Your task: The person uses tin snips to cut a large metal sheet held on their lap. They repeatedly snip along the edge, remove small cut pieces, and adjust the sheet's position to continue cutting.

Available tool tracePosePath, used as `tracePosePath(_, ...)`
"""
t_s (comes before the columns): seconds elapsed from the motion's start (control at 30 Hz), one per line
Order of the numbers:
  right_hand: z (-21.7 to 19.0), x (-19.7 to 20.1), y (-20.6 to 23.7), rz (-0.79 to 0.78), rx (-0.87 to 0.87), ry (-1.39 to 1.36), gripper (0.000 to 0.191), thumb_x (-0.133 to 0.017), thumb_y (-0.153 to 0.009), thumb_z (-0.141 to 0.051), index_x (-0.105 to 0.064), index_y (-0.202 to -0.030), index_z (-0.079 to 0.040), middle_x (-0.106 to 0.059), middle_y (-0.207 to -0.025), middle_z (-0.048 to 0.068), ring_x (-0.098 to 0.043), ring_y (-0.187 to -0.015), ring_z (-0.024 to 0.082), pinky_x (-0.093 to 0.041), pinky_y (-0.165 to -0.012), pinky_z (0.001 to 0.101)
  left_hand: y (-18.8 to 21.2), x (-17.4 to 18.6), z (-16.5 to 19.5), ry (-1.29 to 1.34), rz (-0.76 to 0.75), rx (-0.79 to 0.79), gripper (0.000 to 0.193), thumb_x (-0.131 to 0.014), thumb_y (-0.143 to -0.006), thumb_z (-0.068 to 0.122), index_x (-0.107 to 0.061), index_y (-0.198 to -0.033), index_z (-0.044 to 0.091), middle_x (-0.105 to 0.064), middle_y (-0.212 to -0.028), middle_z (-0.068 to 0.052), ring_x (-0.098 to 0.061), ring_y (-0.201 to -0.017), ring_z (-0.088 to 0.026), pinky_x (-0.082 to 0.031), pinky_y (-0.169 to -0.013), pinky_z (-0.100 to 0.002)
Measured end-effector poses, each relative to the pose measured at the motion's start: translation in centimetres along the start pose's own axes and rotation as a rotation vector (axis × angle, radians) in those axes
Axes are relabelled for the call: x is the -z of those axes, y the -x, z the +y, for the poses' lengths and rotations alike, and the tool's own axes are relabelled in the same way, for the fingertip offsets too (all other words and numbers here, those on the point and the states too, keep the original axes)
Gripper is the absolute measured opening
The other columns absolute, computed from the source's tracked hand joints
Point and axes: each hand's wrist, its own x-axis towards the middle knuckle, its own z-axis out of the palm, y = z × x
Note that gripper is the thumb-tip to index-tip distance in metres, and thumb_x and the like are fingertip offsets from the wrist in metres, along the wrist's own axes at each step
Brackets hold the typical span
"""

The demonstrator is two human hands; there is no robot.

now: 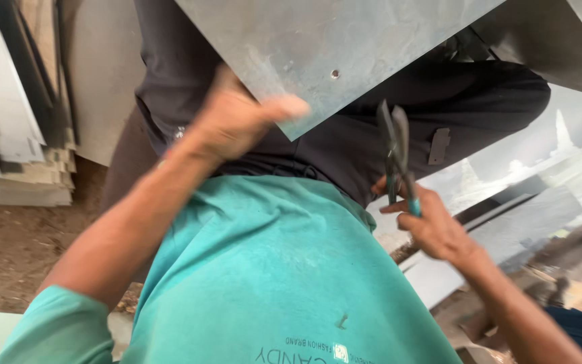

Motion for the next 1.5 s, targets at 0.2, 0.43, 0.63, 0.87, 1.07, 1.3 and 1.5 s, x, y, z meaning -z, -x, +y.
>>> tracePosePath(0.2, -1.7, 3.7, -1.2, -0.128, -0.072, -0.062, 0.078, -0.045, -0.057, -0.004, -0.05, -0.135, -0.001, -0.066, -0.125, 0.019, -0.072, -0.104, 0.03, -0.058, -0.079, 0.0453, 0.1, -3.9, -4.1, -0.034, -0.159, -0.004, 0.043, -0.079, -0.097, 0.019, -0.063, -0.133, 0.001, -0.073, -0.125, -0.013, -0.069, -0.124, -0.024, -0.057, -0.114, -0.041)
tracePosePath(0.43, -3.5, 5.0, -1.9, -0.11, -0.016, 0.064, 0.053, -0.051, -0.066, -0.008, -0.058, -0.119, -0.001, -0.072, -0.101, 0.016, -0.069, -0.08, 0.026, -0.056, -0.073, 0.0405, 0.6, -3.6, -4.9, -0.054, -0.149, 0.051, 0.044, -0.078, -0.097, 0.019, -0.061, -0.134, 0.001, -0.071, -0.127, -0.013, -0.069, -0.123, -0.023, -0.058, -0.113, -0.042)
tracePosePath(0.63, -1.8, 5.7, -2.9, -0.047, -0.052, 0.265, 0.025, -0.053, -0.075, -0.008, -0.065, -0.096, -0.003, -0.065, -0.076, 0.016, -0.058, -0.061, 0.025, -0.047, -0.061, 0.0428, -0.4, -3.0, -0.3, -0.076, -0.033, 0.083, 0.042, -0.078, -0.094, 0.012, -0.06, -0.13, 0.003, -0.068, -0.122, -0.009, -0.067, -0.118, -0.021, -0.058, -0.106, -0.042)
tracePosePath(0.87, 1.7, 4.9, -1.7, -0.136, 0.111, -0.343, 0.065, -0.052, -0.064, -0.013, -0.058, -0.128, -0.004, -0.071, -0.118, 0.014, -0.073, -0.099, 0.025, -0.057, -0.077, 0.0389, -3.3, -5.9, 2.1, -0.078, -0.122, 0.21, 0.028, -0.077, -0.1, 0.009, -0.066, -0.124, 0.002, -0.071, -0.115, -0.008, -0.071, -0.104, -0.021, -0.064, -0.085, -0.038)
tracePosePath(1.07, 4.2, -2.7, 1.8, 0.329, -0.006, -0.916, 0.071, -0.053, -0.064, -0.025, -0.049, -0.132, -0.003, -0.064, -0.115, 0.015, -0.067, -0.108, 0.028, -0.063, -0.082, 0.0405, -10.6, -17.9, -7.8, -0.279, -0.201, 0.148, 0.023, -0.076, -0.099, 0.019, -0.076, -0.112, 0.001, -0.076, -0.099, -0.006, -0.076, -0.084, -0.015, -0.066, -0.075, -0.029)
tracePosePath(1.3, 1.9, -6.0, -0.6, 0.487, 0.012, -1.144, 0.071, -0.05, -0.063, -0.013, -0.054, -0.132, 0.004, -0.063, -0.107, 0.014, -0.059, -0.093, 0.023, -0.053, -0.078, 0.034, -10.9, -20.2, -9.3, -0.467, -0.244, 0.134, 0.022, -0.075, -0.103, 0.019, -0.077, -0.115, 0.001, -0.077, -0.094, -0.003, -0.071, -0.084, -0.01, -0.058, -0.072, -0.024)
tracePosePath(1.5, 1.1, -6.1, -1.7, 0.554, -0.007, -1.118, 0.065, -0.049, -0.062, -0.009, -0.056, -0.126, 0.003, -0.063, -0.101, 0.013, -0.06, -0.091, 0.018, -0.053, -0.076, 0.0314, -10.7, -18.8, -10.4, -0.384, -0.23, 0.154, 0.019, -0.076, -0.104, 0.018, -0.077, -0.113, 0.002, -0.078, -0.096, -0.005, -0.074, -0.086, -0.011, -0.06, -0.077, -0.025)
